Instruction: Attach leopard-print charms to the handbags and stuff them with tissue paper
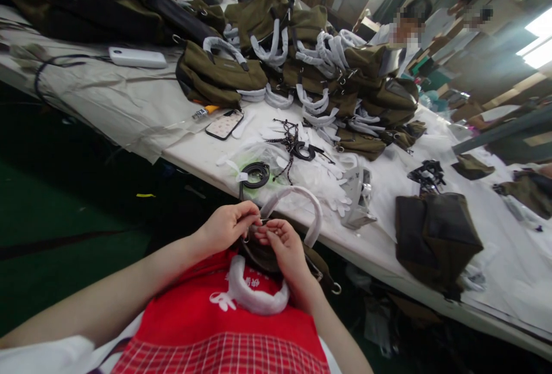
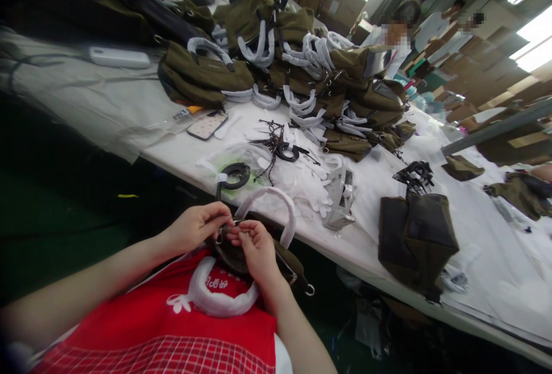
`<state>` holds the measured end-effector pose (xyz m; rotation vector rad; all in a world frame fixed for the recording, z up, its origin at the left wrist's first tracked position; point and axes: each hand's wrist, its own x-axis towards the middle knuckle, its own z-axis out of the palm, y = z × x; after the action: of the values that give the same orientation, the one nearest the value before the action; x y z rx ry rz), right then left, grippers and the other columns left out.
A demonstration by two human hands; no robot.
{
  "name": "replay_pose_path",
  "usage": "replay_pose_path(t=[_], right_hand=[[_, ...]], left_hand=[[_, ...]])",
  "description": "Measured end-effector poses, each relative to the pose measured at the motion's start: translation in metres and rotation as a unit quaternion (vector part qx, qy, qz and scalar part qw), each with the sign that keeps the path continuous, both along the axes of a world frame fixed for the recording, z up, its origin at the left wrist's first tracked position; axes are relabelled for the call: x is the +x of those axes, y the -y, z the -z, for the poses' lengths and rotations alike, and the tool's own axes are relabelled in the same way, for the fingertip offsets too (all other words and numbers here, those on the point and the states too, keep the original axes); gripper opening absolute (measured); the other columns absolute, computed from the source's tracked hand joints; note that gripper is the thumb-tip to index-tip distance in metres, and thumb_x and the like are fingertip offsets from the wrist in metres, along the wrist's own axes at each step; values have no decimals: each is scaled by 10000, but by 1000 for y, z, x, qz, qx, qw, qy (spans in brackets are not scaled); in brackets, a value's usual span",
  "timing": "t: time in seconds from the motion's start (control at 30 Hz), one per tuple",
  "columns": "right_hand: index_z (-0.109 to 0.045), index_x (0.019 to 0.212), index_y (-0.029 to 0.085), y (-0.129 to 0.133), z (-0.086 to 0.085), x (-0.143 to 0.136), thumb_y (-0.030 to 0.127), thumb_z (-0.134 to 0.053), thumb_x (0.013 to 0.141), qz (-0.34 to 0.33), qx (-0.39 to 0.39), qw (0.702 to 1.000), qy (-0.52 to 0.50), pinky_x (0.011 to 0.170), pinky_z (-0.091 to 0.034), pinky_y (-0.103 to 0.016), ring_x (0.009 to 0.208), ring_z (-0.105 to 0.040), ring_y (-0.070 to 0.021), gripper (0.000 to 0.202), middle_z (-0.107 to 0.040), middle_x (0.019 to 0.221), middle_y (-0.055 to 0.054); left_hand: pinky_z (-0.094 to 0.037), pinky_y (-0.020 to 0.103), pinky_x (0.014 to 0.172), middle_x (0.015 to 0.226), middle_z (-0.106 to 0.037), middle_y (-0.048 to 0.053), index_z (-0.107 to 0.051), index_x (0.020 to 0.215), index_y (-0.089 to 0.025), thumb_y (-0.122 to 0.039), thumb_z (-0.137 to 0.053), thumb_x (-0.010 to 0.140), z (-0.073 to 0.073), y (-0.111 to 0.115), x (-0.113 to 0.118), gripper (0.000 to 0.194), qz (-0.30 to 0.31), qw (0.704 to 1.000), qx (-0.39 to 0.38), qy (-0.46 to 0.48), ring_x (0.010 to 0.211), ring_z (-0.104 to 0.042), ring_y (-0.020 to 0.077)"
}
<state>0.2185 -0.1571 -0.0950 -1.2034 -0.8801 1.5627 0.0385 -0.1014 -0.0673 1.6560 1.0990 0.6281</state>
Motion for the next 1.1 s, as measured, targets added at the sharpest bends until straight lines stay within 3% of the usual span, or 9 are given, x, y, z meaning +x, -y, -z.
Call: replay_pose_path(t=[0.2, 0.53, 0.87, 1.1], right_hand=[[-638, 886, 177, 1, 2, 0, 414, -684, 788, 11, -15, 998, 55, 613, -562, -256, 700, -713, -164, 261, -738, 814, -37], [-687, 856, 210, 6, -7, 5, 343, -640, 846, -15, 87, 972, 217, 608, -562, -252, 666, -702, -167, 141, -725, 756, -9], [-698, 816, 209, 4, -8, 6, 299, -625, 869, -45, 156, 938, 306, 623, -535, -242, 653, -668, -149, 128, -716, 741, -5], [-696, 849, 216, 5, -8, 5, 284, -588, 896, -39, 157, 942, 295, 672, -544, -256, 709, -685, -158, 136, -730, 787, -11]], left_hand=[[-530, 278, 722, 799, -743, 22, -582, 938, -184, -356, -572, 842, 0, -6, 1, 197, 43, 995, -84, 24, 765, -693, 190], [-478, 215, 622, 711, -659, -6, -670, 816, -155, -355, -588, 842, -3, -7, 1, 218, 94, 984, -135, 62, 654, -594, 132], [-468, 218, 616, 719, -665, 8, -661, 834, -150, -363, -557, 869, -1, -6, 3, 239, 112, 987, -110, 32, 661, -604, 140], [-465, 211, 608, 699, -660, 4, -663, 815, -148, -347, -561, 862, -5, -6, 2, 229, 109, 989, -97, 32, 636, -594, 128]])
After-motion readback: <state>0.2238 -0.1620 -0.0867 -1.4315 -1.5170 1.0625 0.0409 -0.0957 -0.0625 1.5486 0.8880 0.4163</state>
